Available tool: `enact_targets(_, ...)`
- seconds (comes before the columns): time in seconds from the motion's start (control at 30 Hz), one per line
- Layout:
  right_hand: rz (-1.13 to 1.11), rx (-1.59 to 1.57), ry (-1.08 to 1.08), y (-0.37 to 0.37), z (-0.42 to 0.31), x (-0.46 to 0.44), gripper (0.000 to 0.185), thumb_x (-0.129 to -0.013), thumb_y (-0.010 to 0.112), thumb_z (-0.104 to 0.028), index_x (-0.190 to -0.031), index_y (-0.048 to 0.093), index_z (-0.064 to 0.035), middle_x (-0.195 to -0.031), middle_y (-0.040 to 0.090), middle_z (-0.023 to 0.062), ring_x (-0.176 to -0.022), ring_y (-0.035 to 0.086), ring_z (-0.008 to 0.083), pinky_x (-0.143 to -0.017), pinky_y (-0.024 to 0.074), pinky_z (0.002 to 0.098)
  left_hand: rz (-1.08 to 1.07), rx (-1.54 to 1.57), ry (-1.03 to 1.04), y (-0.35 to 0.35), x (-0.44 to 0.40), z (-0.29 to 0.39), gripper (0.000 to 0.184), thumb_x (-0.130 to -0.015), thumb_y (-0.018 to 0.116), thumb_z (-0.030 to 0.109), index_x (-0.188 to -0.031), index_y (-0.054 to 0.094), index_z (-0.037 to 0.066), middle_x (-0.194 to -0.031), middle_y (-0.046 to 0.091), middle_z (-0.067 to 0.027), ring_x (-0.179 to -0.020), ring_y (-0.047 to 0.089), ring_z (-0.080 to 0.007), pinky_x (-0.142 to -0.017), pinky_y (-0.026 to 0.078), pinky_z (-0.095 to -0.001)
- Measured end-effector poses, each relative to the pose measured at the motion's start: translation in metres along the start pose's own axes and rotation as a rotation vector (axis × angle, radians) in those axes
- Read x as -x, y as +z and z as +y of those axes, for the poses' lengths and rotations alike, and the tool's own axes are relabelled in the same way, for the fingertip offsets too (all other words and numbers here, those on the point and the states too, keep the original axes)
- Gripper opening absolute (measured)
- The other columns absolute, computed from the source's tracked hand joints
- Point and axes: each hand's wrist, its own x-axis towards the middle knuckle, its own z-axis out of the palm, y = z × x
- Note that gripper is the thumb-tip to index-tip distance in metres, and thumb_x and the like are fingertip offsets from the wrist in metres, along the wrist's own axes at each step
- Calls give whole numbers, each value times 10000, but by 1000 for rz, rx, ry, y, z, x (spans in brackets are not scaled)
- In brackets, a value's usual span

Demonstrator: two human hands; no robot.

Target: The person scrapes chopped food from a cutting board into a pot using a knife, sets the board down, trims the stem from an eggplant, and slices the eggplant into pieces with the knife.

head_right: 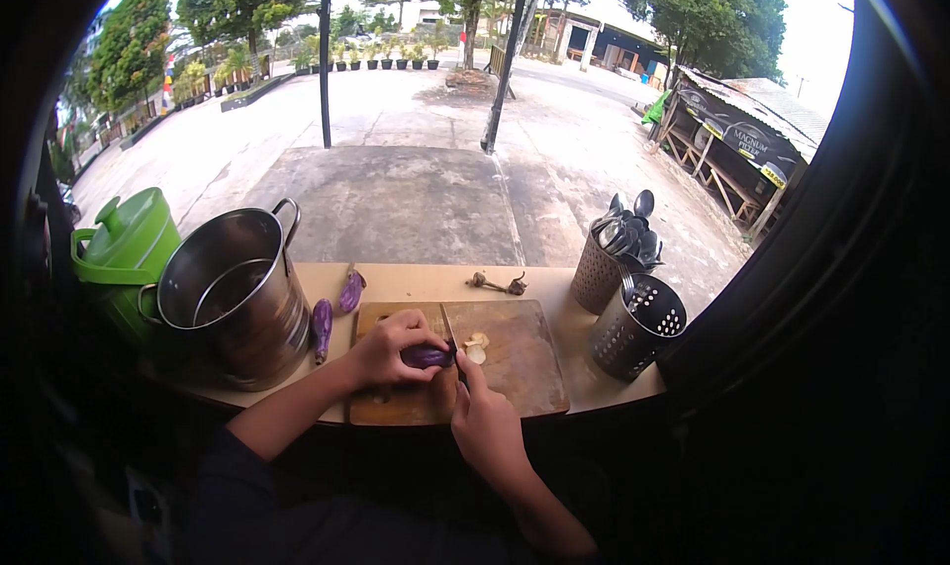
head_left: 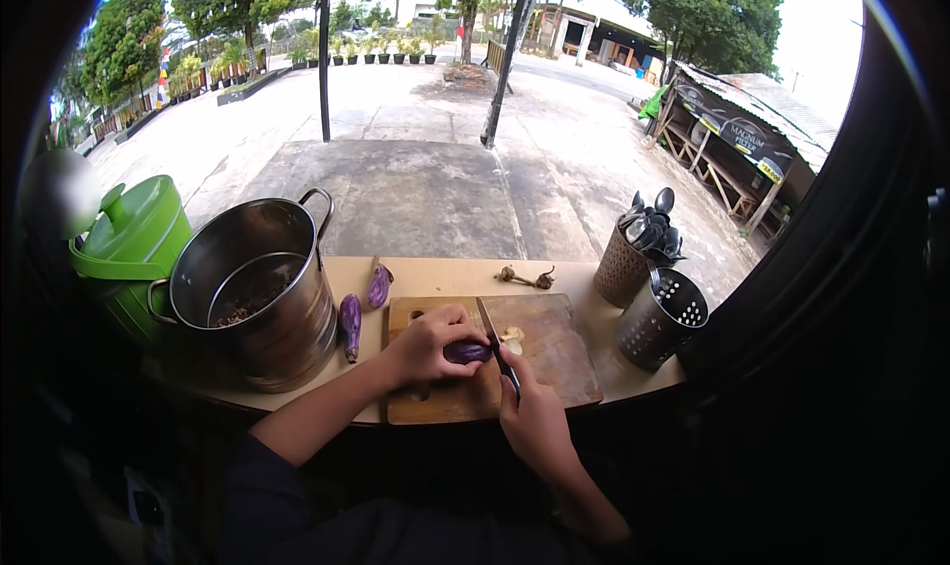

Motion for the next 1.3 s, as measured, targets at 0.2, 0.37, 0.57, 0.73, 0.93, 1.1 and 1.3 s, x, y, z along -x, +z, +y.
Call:
enact_targets(0.2,21,76,-24,11,-2,-23,413,-972,505,-174,-1377,484,-93,-740,639,259,-706,640,446,-639,484,552,13,-15,33,2,0,-6,314,-699,819,185,-980,706,100,-906,593,-103,-876,611,-275,-791,505,-368)
enact_targets(0.37,33,84,-31,15,0,-31,418,-973,502,-178,-1382,484,-91,-746,644,256,-712,644,446,-639,485,548,33,-16,42,2,0,-3,320,-691,834,181,-969,705,88,-902,592,-89,-867,611,-262,-777,507,-363)
enact_targets(0.57,22,50,-24,9,2,-7,418,-961,524,-152,-1373,491,-91,-726,640,245,-692,643,437,-631,493,536,59,-56,40,3,1,2,319,-686,847,172,-958,715,70,-885,593,-84,-833,617,-243,-741,513,-346)
enact_targets(0.73,-5,67,28,-1,0,23,430,-956,532,-138,-1383,477,-111,-701,632,231,-660,639,422,-602,490,521,65,-27,12,3,0,3,313,-680,849,165,-953,730,70,-872,593,-90,-808,618,-241,-721,517,-339)
enact_targets(0.93,-10,-23,82,-10,0,38,412,-949,558,-98,-1356,498,-125,-674,599,253,-645,620,442,-574,457,501,27,-19,-31,2,0,4,311,-697,830,179,-966,710,79,-894,597,-95,-851,629,-258,-764,524,-354)
enact_targets(1.1,-26,28,60,-5,-1,16,408,-952,554,-114,-1356,498,-134,-687,605,256,-681,622,452,-604,455,514,12,28,-17,0,-1,0,303,-701,832,172,-956,704,70,-896,603,-98,-838,626,-256,-750,519,-350)
enact_targets(1.3,-7,24,18,8,2,-18,379,-958,535,-138,-1335,509,-125,-770,633,270,-732,628,455,-647,462,540,16,27,38,2,-2,-6,302,-703,828,168,-952,690,67,-898,605,-102,-840,628,-261,-751,519,-355)
